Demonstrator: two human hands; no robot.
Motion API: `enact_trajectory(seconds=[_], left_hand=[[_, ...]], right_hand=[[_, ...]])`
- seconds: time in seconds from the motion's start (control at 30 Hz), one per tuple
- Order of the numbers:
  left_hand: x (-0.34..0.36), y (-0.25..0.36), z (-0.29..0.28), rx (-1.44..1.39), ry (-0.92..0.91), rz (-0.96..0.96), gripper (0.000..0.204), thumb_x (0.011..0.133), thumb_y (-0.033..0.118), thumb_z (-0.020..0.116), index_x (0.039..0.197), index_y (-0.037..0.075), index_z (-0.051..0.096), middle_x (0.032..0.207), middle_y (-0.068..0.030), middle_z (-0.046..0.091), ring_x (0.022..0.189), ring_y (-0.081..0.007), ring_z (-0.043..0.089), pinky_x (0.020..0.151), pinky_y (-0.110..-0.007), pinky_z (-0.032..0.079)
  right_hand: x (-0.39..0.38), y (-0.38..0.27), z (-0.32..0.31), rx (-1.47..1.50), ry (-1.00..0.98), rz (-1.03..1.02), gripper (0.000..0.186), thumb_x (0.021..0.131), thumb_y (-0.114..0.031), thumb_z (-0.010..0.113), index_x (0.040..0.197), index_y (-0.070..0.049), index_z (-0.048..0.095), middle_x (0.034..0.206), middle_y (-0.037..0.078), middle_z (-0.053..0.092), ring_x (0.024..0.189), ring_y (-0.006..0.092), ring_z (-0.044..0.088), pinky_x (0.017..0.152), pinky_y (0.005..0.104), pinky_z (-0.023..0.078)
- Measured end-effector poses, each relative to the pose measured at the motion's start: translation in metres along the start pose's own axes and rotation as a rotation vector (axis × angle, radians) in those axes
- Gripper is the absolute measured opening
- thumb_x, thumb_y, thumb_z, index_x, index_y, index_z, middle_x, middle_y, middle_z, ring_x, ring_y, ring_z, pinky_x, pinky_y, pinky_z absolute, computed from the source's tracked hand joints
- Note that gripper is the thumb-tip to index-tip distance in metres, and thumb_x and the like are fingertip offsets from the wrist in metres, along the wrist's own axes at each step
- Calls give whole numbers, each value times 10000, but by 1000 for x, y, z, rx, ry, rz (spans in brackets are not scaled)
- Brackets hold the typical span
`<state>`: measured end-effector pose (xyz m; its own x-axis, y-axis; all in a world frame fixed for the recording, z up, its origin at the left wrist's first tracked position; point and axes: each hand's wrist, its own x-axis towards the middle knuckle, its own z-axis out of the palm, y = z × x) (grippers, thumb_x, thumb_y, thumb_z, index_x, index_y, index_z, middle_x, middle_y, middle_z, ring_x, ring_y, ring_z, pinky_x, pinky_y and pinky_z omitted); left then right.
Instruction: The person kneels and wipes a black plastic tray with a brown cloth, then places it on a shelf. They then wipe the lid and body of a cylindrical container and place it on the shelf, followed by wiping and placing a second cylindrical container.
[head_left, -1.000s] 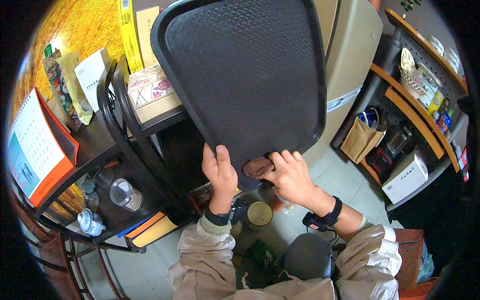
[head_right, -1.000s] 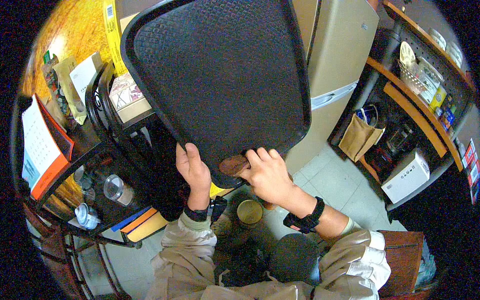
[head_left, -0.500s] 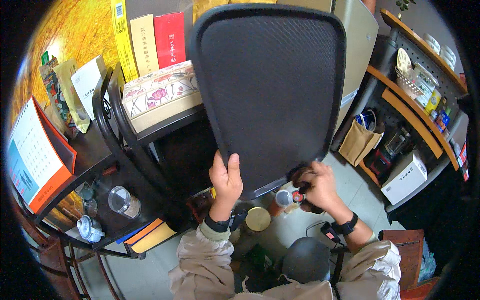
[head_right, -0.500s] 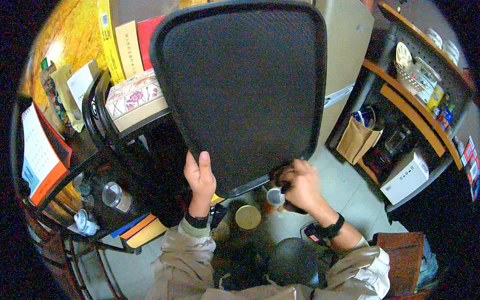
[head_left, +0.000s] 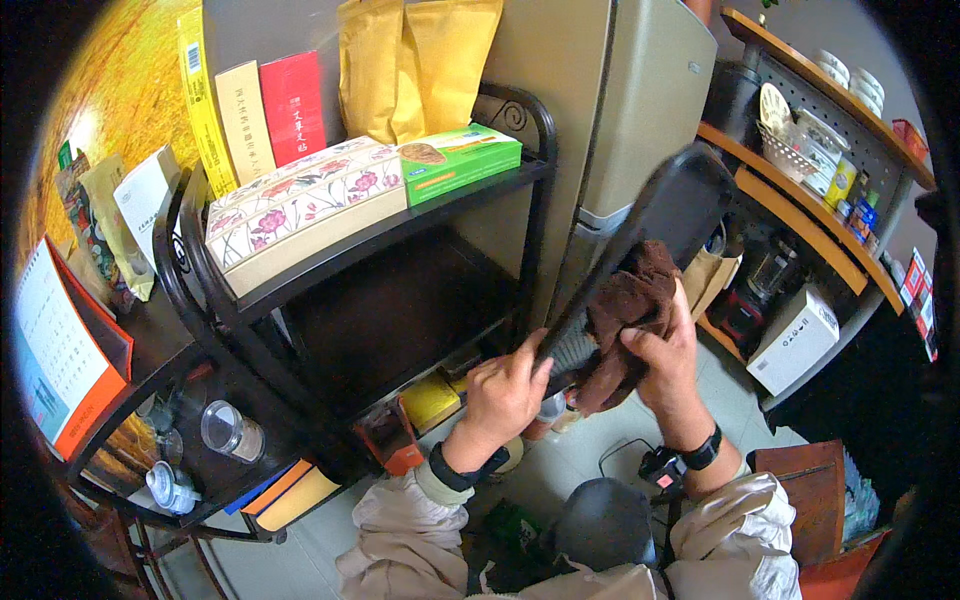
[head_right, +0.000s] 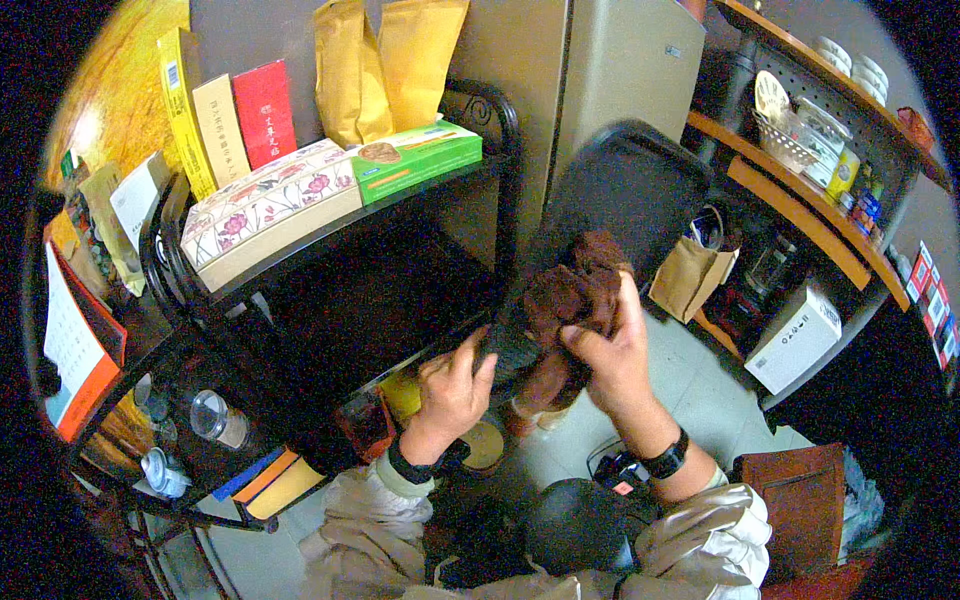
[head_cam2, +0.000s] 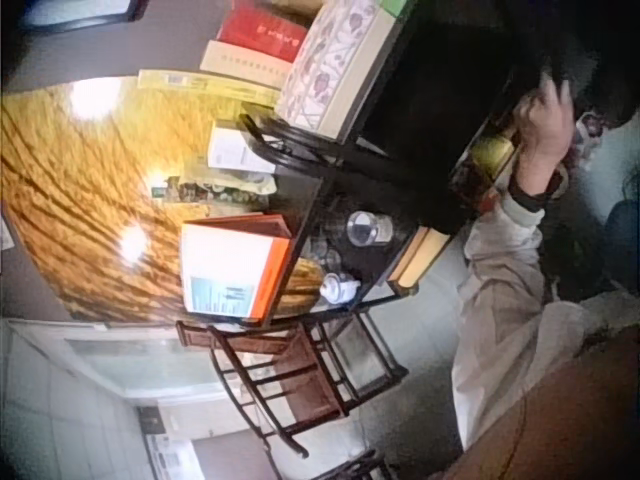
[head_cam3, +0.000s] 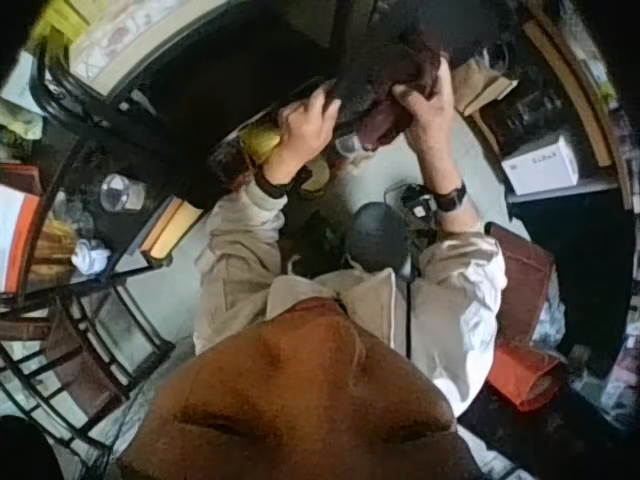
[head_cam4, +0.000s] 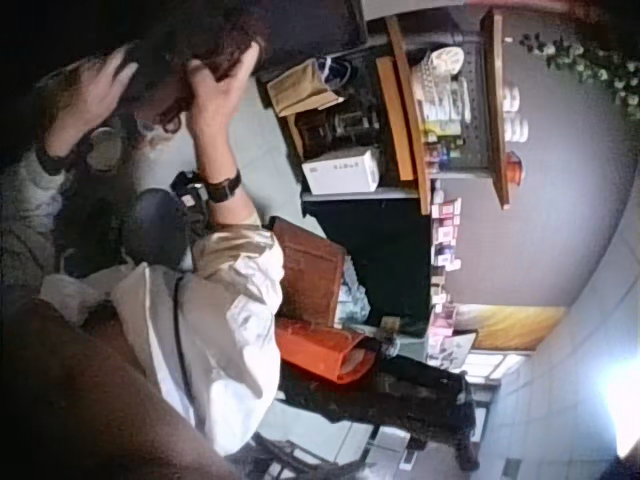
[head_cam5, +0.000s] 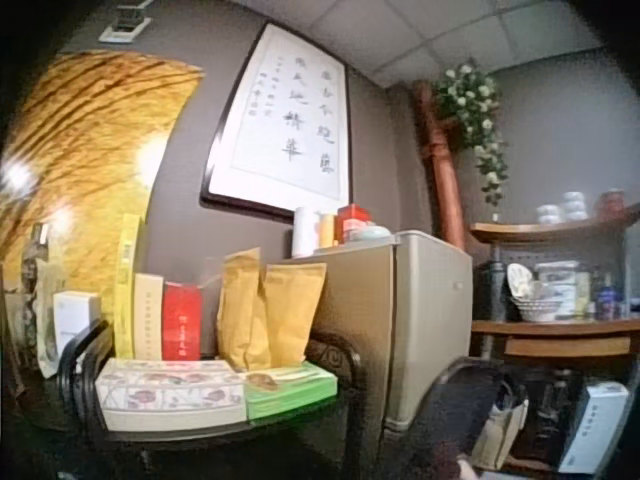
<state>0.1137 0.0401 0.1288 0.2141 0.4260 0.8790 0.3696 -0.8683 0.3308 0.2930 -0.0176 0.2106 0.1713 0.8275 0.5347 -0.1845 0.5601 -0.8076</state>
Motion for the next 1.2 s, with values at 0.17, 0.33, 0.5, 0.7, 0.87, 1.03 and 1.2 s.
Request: enact_trajectory(seconds=[0.17, 0.33, 0.5, 0.7, 0.87, 1.03, 1.2], left_hand=[[-4, 13, 14, 24, -58, 135, 554, 813, 186, 609, 1325, -12, 530, 745, -89, 644, 637, -226, 655, 611, -332, 520], [-3, 23, 28, 108, -195, 172, 577, 823, 227, 670, 1334, 3, 520, 779, -93, 648, 662, -246, 642, 591, -356, 505], [0, 34, 31, -80, -413, 3, 598, 896, 317, 643, 1403, 69, 447, 869, -147, 689, 732, -349, 659, 654, -426, 528], [0, 10, 28, -599, -365, -486, 406, 1015, 271, 493, 1327, 11, 477, 1123, -152, 685, 985, -229, 663, 892, -348, 503], [-13, -3, 51, -525, -245, -681, 470, 995, 287, 540, 1310, -46, 439, 1282, -233, 496, 1210, -291, 499, 1004, -391, 415], [-27, -3, 73, -714, -163, -1033, 647, 977, 393, 555, 1422, -24, 338, 1427, -207, 369, 1332, -294, 365, 1097, -397, 307], [-21, 1, 71, -1565, -218, -1221, 594, 1004, 444, 484, 1415, 26, 390, 1439, -144, 422, 1314, -297, 414, 1096, -425, 323]], right_hand=[[-19, 1, 32, -372, 285, -192, 824, 769, -64, 780, 1402, -41, 253, 1263, 141, 476, 1182, 237, 484, 1044, 374, 383], [-21, 9, 14, -419, 534, -145, 677, 804, 12, 698, 1350, -33, 299, 1203, 114, 512, 1085, 205, 525, 962, 337, 429], [-25, 18, -35, -300, 679, -219, 464, 861, 42, 574, 1292, -18, 411, 1147, 88, 576, 1036, 198, 559, 934, 322, 443], [-35, -2, -138, 54, 909, -28, 159, 868, -52, 586, 1025, -57, 564, 883, 49, 621, 773, 189, 593, 723, 323, 499], [-61, -12, -191, 202, 1004, 27, 249, 866, -186, 618, 1053, -25, 583, 948, 106, 666, 814, 275, 630, 773, 376, 526], [-80, -32, -224, 290, 1006, 4, 293, 904, -247, 585, 1059, -1, 627, 977, 131, 700, 828, 279, 667, 778, 384, 553], [-91, -16, -242, 363, 873, 14, 310, 913, -285, 578, 1080, -32, 646, 1036, 108, 694, 861, 269, 656, 818, 382, 532]])
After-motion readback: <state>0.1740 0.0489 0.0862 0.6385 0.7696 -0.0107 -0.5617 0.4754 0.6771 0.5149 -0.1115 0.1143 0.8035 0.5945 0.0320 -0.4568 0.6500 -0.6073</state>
